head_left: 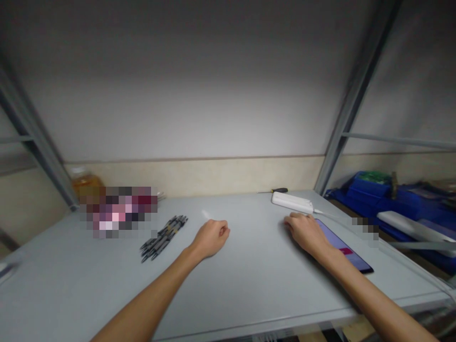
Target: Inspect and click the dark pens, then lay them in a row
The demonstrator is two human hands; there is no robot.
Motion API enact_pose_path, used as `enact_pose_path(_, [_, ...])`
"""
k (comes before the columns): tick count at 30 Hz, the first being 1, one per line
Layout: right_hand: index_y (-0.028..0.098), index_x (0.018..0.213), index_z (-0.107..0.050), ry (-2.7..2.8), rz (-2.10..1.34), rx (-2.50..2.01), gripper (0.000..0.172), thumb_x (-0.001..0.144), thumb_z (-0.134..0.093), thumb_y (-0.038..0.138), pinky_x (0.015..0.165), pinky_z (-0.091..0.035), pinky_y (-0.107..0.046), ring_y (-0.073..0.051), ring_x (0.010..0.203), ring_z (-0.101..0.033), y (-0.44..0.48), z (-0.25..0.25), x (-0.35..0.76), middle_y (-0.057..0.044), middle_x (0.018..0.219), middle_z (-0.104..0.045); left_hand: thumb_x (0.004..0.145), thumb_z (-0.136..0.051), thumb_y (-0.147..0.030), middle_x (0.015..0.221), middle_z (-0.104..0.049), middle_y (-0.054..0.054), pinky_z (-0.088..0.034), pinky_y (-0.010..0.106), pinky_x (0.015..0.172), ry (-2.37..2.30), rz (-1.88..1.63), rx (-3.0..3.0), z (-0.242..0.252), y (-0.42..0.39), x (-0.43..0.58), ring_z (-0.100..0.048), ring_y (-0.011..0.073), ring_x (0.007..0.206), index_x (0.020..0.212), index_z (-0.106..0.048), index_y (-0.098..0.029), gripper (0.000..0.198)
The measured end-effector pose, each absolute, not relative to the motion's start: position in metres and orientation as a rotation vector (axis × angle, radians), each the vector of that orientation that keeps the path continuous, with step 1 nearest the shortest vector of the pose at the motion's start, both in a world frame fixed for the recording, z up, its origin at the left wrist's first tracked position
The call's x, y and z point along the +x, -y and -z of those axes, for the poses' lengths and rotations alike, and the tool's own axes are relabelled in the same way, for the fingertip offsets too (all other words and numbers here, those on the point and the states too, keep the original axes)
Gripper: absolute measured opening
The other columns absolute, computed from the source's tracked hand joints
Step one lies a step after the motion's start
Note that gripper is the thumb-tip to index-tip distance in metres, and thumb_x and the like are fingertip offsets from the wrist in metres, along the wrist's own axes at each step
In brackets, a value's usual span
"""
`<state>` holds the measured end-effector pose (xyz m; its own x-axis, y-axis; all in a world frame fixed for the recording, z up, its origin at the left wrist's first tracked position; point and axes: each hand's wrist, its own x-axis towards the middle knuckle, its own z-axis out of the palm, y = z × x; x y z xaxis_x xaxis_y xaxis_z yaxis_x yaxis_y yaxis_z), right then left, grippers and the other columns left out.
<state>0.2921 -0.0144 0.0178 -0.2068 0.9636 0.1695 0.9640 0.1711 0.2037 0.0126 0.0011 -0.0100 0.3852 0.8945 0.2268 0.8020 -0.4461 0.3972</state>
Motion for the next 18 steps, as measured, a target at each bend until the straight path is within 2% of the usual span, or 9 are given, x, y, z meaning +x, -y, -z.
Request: enact_pose_path(18, [0.020,0.101,-0.061,2.343,0.345,-1.969,0.031,0.078,-0.044,0.010,0.072,-0.035,-0.028,-0.021,0.089,-0.059,0.0121,-0.0138,0.2991,-0.008,0.098,-0.064,0.082,-0.040,-0.027,0.057,-0.055,0.000,-0.027,0.022,0.054,-1.515,-0.584,2.426,0.0085,-0.0004,0.0131,-0.047,0.0108,0.053,0.069,-0.059,-0.016,0.026])
